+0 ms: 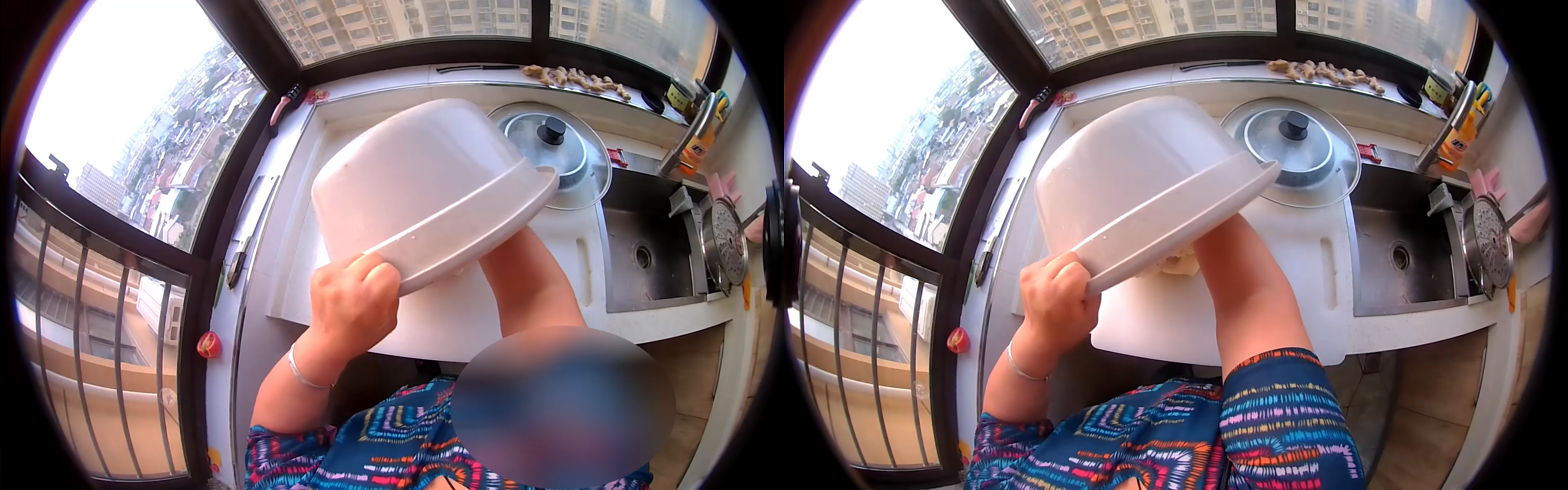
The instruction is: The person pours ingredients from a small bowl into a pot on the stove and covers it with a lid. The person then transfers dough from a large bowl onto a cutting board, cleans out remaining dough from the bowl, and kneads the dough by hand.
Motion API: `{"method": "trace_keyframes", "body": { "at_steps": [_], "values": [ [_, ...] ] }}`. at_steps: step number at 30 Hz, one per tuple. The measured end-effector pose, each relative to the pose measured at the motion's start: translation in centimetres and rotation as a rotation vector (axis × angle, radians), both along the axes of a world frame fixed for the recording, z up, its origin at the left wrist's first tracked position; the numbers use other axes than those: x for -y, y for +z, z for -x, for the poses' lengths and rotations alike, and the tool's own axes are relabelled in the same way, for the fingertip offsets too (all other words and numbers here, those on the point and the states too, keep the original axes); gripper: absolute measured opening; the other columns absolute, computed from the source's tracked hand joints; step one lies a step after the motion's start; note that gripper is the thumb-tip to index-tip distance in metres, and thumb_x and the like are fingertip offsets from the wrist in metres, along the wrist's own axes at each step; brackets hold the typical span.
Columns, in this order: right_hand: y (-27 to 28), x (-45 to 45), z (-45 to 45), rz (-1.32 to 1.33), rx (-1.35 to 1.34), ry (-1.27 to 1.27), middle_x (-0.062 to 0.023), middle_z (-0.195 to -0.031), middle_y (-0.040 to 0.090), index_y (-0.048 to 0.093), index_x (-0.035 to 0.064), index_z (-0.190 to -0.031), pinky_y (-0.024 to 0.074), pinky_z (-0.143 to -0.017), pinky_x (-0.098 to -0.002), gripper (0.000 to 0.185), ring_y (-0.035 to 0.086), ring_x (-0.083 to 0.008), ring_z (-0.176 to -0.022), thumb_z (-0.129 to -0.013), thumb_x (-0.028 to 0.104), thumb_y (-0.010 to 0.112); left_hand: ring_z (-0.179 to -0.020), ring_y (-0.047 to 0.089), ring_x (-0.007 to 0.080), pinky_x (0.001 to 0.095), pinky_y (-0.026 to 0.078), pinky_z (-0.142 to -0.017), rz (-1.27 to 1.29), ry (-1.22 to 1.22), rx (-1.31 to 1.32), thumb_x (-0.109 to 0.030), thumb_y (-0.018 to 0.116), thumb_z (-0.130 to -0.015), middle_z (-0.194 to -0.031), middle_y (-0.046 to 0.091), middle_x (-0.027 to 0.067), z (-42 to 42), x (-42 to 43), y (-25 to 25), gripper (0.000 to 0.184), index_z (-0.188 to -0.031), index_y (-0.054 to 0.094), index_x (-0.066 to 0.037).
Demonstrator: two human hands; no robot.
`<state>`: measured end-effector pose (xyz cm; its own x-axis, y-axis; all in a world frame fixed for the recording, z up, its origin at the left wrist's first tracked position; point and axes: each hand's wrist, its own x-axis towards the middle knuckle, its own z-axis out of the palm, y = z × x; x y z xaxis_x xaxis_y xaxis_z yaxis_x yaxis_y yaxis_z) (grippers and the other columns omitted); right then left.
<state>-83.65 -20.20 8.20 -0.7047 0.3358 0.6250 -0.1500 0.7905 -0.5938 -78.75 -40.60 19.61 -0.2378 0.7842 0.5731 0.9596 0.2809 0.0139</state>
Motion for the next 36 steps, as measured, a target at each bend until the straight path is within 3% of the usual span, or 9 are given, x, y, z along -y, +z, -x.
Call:
{"method": "trace_keyframes", "body": {
  "at_steps": [8,9,10,11,13,17,19,28,36],
  "values": [
    [-2.1,7.0,-6.6,-0.196,0.431,0.164,-0.0071,-0.08,0.06,0.061,0.0114,-0.077,0.0404,-0.072,-0.041,0.023,0.056,-0.0255,-0.083,-0.064,0.03,0.062,-0.049,0.046,0.0341,0.0402,0.037,-0.044,-0.1,0.177,-0.05,0.003,0.05,-0.053,-0.054,0.042,0.0124,1.4,-0.8,0.5,0.017,-0.057,0.035,-0.004],
    [-1.7,7.5,-8.8,-0.243,0.374,0.234,-0.0082,-0.079,0.058,0.06,0.0107,-0.083,0.0394,-0.072,-0.04,0.028,0.055,-0.0264,-0.081,-0.06,0.026,0.066,-0.05,0.045,0.0351,0.0402,0.036,-0.044,-0.103,0.182,0.011,0.004,0.05,-0.053,-0.054,0.042,0.0134,1.5,-0.7,1.0,0.018,-0.057,0.035,-0.004],
    [-0.3,7.8,-10.7,-0.221,0.535,0.321,-0.007,-0.091,0.056,0.06,0.0109,-0.09,0.037,-0.082,-0.0366,0.033,0.051,-0.0253,-0.093,-0.062,0.025,0.068,-0.049,0.045,0.0348,0.0397,0.035,-0.044,-0.113,0.175,0.027,0.004,0.051,-0.052,-0.053,0.041,0.0135,1.6,-0.6,1.3,0.019,-0.057,0.034,-0.004],
    [-0.9,7.9,-11.9,-0.304,0.406,0.311,-0.0085,-0.092,0.056,0.06,0.0092,-0.09,0.0397,-0.08,-0.0368,0.031,0.053,-0.0266,-0.091,-0.063,0.022,0.068,-0.049,0.045,0.0344,0.0392,0.035,-0.043,-0.123,0.169,0.043,0.005,0.051,-0.052,-0.053,0.041,0.0136,1.6,-0.5,1.5,0.02,-0.057,0.034,-0.003],
    [2.0,7.0,-12.0,-0.09,0.675,0.354,-0.0118,-0.095,0.057,0.059,0.0073,-0.094,0.0431,-0.075,-0.0384,0.032,0.055,-0.0285,-0.088,-0.066,0.022,0.065,-0.047,0.043,0.0341,0.0379,0.033,-0.042,-0.133,0.136,0.03,0.005,0.048,-0.052,-0.052,0.038,0.0142,1.7,-0.1,1.3,0.016,-0.057,0.034,-0.003],
    [2.9,4.8,-7.6,-0.094,0.541,0.145,-0.0162,-0.099,0.057,0.055,0.0061,-0.101,0.0456,-0.073,-0.0385,0.031,0.056,-0.0313,-0.087,-0.074,0.019,0.057,-0.044,0.04,0.0324,0.0357,0.031,-0.04,-0.125,0.084,0.032,0.005,0.046,-0.053,-0.05,0.035,0.0142,2.0,0.8,1.0,0.013,-0.057,0.035,-0.002],
    [3.2,4.2,-5.8,-0.072,0.269,-0.052,-0.0186,-0.093,0.057,0.054,0.0013,-0.103,0.0467,-0.071,-0.0343,0.044,0.057,-0.031,-0.086,-0.07,0.031,0.06,-0.041,0.038,0.0299,0.0339,0.03,-0.039,-0.136,0.053,0.047,0.005,0.047,-0.053,-0.05,0.034,0.0124,2.6,1.4,0.6,0.015,-0.056,0.034,-0.003],
    [0.8,0.2,0.7,-0.046,0.34,-0.044,-0.0182,-0.095,0.057,0.054,0.0016,-0.103,0.0451,-0.075,-0.0346,0.047,0.056,-0.0308,-0.088,-0.066,0.03,0.062,-0.04,0.038,0.0229,0.0322,0.029,-0.035,-0.113,-0.088,0.098,-0.001,0.056,-0.043,-0.049,0.034,0.0062,3.8,2.4,0.5,0.029,-0.053,0.029,-0.008],
    [-0.1,0.7,2.0,-0.039,0.396,-0.034,-0.0179,-0.096,0.057,0.053,0.002,-0.103,0.0434,-0.078,-0.0349,0.049,0.054,-0.0306,-0.091,-0.063,0.029,0.065,-0.035,0.032,0.0219,0.0288,0.026,-0.033,-0.156,-0.158,0.153,0.007,0.051,-0.046,-0.047,0.03,0.0071,5.4,2.5,-0.1,0.029,-0.053,0.027,-0.008]
  ]
}}
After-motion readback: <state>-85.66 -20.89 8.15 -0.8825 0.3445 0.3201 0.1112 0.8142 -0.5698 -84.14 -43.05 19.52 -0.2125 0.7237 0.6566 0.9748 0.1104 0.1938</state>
